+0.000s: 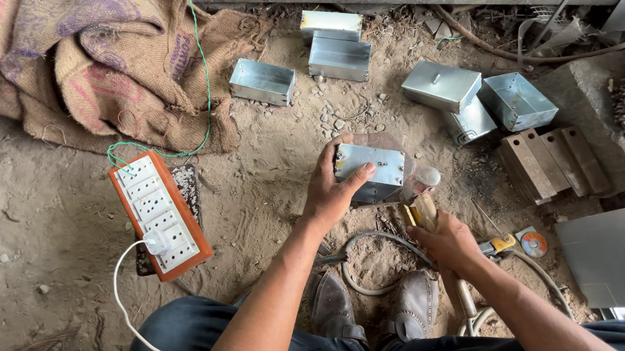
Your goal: The person assembles a rectangular metal box by placing a metal sheet on a metal block and using a hammer to bend the edges. The person repeatedly hammers the edges to secure the shape and inspects the box throughout the process.
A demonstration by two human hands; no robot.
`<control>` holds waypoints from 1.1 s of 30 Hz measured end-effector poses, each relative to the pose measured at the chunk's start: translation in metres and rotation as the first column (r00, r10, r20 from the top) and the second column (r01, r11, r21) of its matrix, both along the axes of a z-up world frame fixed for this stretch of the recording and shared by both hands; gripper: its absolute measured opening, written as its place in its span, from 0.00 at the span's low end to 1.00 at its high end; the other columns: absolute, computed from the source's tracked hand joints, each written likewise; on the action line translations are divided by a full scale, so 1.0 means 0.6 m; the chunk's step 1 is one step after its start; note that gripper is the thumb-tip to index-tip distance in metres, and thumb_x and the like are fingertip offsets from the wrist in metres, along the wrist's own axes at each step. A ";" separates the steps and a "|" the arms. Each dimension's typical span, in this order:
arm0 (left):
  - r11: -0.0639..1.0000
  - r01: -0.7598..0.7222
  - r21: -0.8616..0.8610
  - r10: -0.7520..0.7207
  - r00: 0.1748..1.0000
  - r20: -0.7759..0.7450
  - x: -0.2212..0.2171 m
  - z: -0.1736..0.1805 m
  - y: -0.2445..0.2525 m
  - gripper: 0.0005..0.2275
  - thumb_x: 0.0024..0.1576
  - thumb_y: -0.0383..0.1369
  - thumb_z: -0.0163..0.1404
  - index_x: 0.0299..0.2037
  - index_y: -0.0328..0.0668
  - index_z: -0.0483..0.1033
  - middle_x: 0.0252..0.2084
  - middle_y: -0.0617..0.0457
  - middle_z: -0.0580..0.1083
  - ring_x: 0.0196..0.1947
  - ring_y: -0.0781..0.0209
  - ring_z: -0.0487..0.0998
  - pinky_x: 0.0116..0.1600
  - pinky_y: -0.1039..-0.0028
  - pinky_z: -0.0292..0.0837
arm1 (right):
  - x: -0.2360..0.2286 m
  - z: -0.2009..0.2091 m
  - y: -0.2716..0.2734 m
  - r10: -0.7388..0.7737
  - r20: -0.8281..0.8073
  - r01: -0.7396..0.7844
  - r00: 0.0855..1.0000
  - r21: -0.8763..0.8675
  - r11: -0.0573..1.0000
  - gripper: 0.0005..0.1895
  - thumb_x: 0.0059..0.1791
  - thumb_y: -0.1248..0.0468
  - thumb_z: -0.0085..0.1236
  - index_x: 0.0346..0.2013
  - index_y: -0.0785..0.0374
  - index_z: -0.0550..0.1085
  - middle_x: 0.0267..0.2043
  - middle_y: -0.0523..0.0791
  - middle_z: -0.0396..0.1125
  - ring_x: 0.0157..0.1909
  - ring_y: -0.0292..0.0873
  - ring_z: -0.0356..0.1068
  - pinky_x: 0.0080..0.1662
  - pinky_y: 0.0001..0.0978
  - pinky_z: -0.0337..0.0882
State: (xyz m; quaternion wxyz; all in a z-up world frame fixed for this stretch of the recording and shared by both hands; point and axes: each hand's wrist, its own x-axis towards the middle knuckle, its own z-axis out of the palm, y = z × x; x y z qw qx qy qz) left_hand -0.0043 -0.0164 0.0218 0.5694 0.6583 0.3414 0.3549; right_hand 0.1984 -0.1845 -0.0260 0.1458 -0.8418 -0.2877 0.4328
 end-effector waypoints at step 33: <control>1.000 -0.003 0.011 0.003 1.000 -0.004 0.000 -0.009 0.000 0.36 0.54 0.54 0.56 0.70 0.47 0.60 0.61 0.42 0.69 0.59 0.50 0.75 0.58 0.61 0.78 | 0.007 -0.007 -0.004 0.017 0.004 -0.017 1.000 0.007 1.000 0.30 0.47 0.45 0.62 0.49 0.66 0.67 0.33 0.48 0.70 0.28 0.42 0.70 0.29 0.35 0.75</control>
